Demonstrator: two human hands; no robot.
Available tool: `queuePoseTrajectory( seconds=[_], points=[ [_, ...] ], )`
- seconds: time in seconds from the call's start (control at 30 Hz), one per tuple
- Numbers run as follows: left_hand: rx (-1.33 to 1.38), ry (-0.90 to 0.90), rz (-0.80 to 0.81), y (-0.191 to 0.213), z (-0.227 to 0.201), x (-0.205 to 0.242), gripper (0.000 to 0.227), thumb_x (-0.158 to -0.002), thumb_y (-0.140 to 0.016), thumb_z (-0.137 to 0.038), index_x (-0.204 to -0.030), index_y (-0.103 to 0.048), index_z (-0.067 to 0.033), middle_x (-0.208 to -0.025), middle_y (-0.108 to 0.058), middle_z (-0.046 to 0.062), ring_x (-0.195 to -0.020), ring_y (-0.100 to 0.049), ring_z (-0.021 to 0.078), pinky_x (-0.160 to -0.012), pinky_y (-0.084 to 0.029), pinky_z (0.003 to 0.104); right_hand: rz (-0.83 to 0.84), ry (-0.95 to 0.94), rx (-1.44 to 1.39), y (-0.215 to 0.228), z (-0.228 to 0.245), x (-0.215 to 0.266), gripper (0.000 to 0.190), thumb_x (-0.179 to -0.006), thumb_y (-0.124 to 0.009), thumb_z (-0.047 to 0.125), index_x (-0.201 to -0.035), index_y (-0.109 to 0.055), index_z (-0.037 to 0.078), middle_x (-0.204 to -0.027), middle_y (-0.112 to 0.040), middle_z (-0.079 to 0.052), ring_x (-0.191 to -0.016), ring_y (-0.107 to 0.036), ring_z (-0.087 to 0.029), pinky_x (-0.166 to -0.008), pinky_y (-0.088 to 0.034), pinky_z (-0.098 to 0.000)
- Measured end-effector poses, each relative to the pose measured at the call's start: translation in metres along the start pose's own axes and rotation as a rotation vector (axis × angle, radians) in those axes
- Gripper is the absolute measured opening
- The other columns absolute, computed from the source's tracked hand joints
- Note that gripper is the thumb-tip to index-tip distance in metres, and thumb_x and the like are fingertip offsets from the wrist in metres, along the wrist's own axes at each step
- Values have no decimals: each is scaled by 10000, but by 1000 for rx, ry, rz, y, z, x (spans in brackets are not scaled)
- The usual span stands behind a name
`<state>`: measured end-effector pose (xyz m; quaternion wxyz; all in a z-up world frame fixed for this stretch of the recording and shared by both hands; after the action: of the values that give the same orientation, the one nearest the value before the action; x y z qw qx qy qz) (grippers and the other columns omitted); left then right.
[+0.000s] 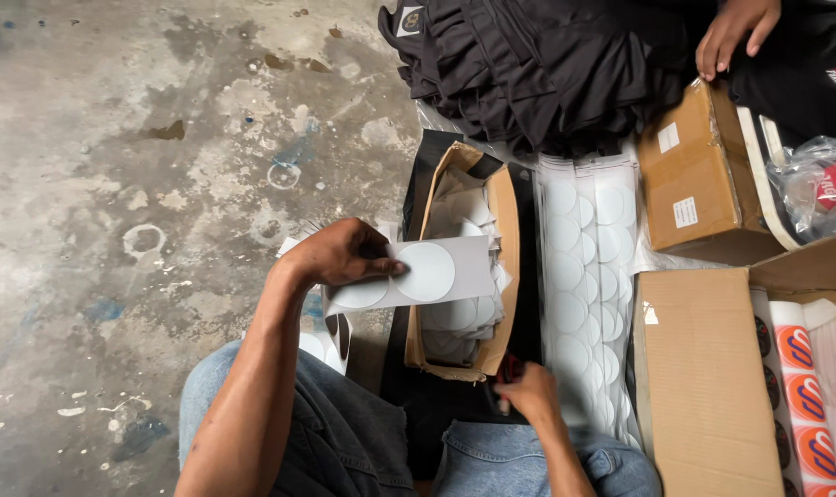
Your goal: The person sits on the floor and uses scissors to cut circular stickers from a long white sheet. They repeatedly cut out individual circles and place them into a cardboard box.
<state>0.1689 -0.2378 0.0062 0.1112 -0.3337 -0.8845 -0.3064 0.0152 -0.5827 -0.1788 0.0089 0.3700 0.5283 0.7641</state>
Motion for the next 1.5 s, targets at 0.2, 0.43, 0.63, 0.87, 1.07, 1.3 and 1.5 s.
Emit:
queuePoseTrajectory(
  seconds=[0.2,0.43,0.63,0.87,1.07,1.3,1.5],
  points=[
    [16,-9,-29,10,2,1,358,-750,-649,-443,-794,-661,-88,-738,-670,-11,-647,-538,95,-557,-411,290,-103,-141,-1089,51,-38,68,405,-761,-677,38,-1157,-612,-17,-1032,-657,-177,-1003,-588,-260,-906,-405,-340],
    [25,-5,-36,11,-2,1,344,-752,-650,-440,-816,-679,-103,-756,-685,-26,-650,-554,83,-570,-425,276,387,428,-949,21,60,111,836,-589,-261,837,-824,-501,72,-659,-505,-44,-526,-497,-169,-506,-472,-304],
    [60,9,-27,9,1,4,340,-755,-656,-425,-808,-671,-90,-746,-678,-17,-631,-564,95,-545,-425,276,516,186,-957,20,137,139,352,-475,-421,135,-806,-478,29,-712,-433,-71,-580,-411,-177,-570,-415,-286],
    [42,-40,-24,8,4,-5,330,-764,-658,-431,-751,-657,-101,-658,-617,-36,-587,-511,81,-517,-396,279,497,101,-1042,31,148,137,290,-552,-414,51,-825,-488,-11,-711,-442,-110,-601,-429,-203,-510,-404,-311],
    [30,-31,-16,8,4,-5,337,-771,-652,-442,-758,-662,-105,-641,-592,-47,-572,-488,79,-511,-381,275,372,304,-701,49,153,149,289,-791,-587,206,-583,-516,19,-565,-486,-100,-384,-495,-179,-338,-367,-257],
    [74,19,25,4,6,-5,313,-749,-676,-426,-753,-683,-113,-667,-659,-26,-582,-563,88,-505,-410,261,483,307,-880,37,142,144,275,-804,-558,52,-548,-488,-22,-510,-525,-201,-262,-353,-143,-210,-212,-191],
    [95,22,71,-5,8,-2,231,-780,-679,-363,-784,-708,-135,-651,-626,-55,-582,-528,73,-520,-405,250,442,284,-823,33,152,132,387,-759,-668,398,-748,-504,48,-606,-500,-101,-484,-550,-176,-217,-281,-207]
  ],
)
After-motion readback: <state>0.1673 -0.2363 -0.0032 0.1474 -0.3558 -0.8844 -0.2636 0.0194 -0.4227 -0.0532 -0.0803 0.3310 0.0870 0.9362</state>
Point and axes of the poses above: each hand's wrist, its own x-axis away from the middle knuckle, its own y-axis out of the back of the hand, z = x × y, the point moved 9 cm from there along -x, towards the middle knuckle
